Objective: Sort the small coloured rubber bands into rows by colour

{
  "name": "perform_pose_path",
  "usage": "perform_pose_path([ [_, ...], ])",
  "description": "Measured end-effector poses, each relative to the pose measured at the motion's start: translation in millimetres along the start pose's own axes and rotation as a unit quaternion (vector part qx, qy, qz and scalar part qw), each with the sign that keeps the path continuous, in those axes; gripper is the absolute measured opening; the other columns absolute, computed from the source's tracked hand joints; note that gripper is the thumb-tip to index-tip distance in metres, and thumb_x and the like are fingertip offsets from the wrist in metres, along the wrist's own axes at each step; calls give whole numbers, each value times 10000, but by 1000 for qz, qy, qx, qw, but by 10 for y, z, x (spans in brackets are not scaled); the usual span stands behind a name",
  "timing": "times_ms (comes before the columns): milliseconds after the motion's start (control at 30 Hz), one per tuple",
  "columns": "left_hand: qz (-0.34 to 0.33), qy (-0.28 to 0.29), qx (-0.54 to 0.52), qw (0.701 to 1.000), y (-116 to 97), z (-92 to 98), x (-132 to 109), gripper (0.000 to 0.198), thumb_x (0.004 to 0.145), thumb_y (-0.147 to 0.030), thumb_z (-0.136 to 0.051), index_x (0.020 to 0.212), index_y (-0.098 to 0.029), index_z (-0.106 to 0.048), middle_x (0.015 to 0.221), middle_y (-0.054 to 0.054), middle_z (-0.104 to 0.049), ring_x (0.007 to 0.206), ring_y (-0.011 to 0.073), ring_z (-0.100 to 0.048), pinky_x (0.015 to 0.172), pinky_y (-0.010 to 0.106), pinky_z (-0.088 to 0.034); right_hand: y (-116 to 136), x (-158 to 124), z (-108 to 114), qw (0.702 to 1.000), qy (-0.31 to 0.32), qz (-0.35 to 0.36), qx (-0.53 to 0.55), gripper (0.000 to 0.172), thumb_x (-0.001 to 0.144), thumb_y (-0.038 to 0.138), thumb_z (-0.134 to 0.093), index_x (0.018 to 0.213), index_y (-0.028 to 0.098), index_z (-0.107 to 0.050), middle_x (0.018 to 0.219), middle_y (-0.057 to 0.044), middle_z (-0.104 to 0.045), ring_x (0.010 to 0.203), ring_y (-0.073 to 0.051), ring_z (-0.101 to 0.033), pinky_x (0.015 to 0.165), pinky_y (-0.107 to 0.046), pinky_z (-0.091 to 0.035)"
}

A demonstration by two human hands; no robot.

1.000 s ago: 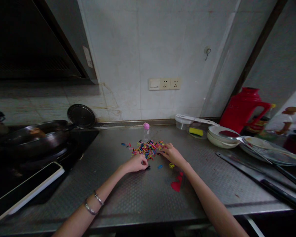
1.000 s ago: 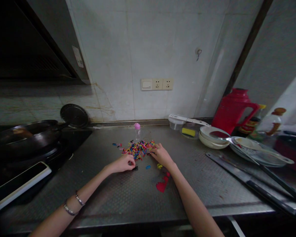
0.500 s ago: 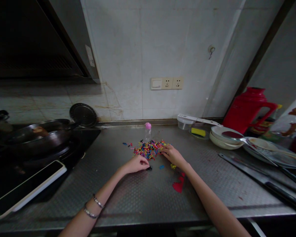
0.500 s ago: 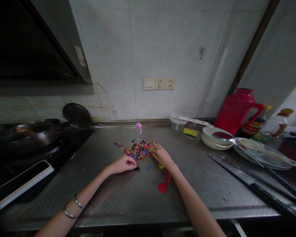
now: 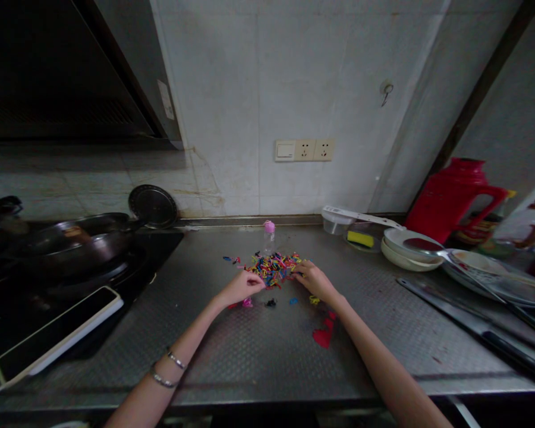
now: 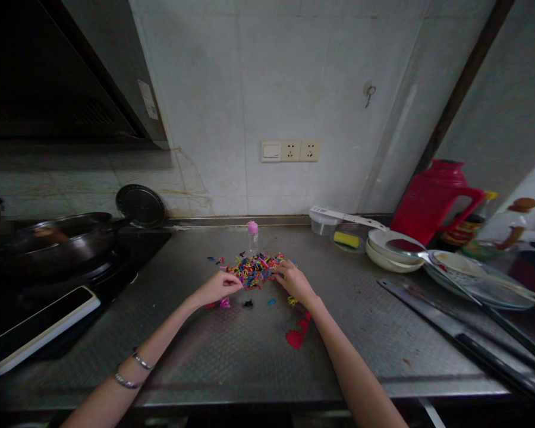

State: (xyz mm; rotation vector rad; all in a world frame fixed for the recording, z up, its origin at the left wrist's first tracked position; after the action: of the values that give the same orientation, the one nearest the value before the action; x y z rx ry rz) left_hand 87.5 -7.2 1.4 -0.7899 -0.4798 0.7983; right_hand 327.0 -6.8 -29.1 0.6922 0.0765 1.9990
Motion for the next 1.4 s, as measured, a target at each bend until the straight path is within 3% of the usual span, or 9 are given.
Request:
perform_pose_path([
  [533, -4, -14, -3, 1000, 50, 8, 13, 259, 770, -321, -499, 793, -113, -652, 796, 44, -655, 737, 133, -564, 696, 227, -417, 8, 6, 7, 1000, 7, 1, 27, 251, 848, 251, -404, 953, 207, -628, 892, -67, -622, 857, -165, -550, 770, -278, -419],
  [800, -10, -31, 19, 999, 118, 53, 21, 344, 802, -362, -433, 726, -99, -641, 581, 2, -561, 553, 97, -461, 539, 194, -332, -49, 7, -24, 1000, -13, 0, 26, 262, 851, 252, -399, 939, 197, -640, 891, -72, -623, 854, -168, -545, 774, -282, -423],
  [1100, -7, -63, 6, 998, 204, 114, 53, 367, 792, -378, -442, 731, -87, -657, 575, 16, -567, 568, 113, -474, 553, 206, -342, -93, 43, 86, 999, -24, -14, 42, 250, 826, 239, -423, 905, 175, -652, 847, -70, -632, 799, -158, -555, 732, -258, -417],
  [1233, 7, -81, 0, 997, 188, 162, 44, 346, 778, -359, -460, 741, -80, -661, 576, 18, -574, 553, 108, -471, 554, 208, -348, 89, 79, 167, 998, 49, 0, 32, 239, 821, 232, -424, 836, 172, -655, 791, -54, -630, 743, -146, -551, 687, -235, -404],
  [1400, 14, -91, -13, 996, 236, 173, 56, 344, 772, -356, -462, 750, -78, -664, 598, 31, -596, 566, 117, -493, 553, 211, -359, 582, 62, 148, 991, 116, 50, 53, 234, 827, 201, -419, 810, 167, -650, 799, -59, -627, 774, -148, -543, 703, -235, -388],
])
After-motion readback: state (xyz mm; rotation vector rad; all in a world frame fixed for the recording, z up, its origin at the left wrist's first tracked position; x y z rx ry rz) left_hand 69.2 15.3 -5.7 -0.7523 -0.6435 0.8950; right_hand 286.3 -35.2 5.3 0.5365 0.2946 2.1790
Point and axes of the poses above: each hand's wrist, its own x-axis towards the middle knuckle, its own z-axis out of the back of the hand, y = z × x, the point moved 2 cm from there along x, towards the middle knuckle
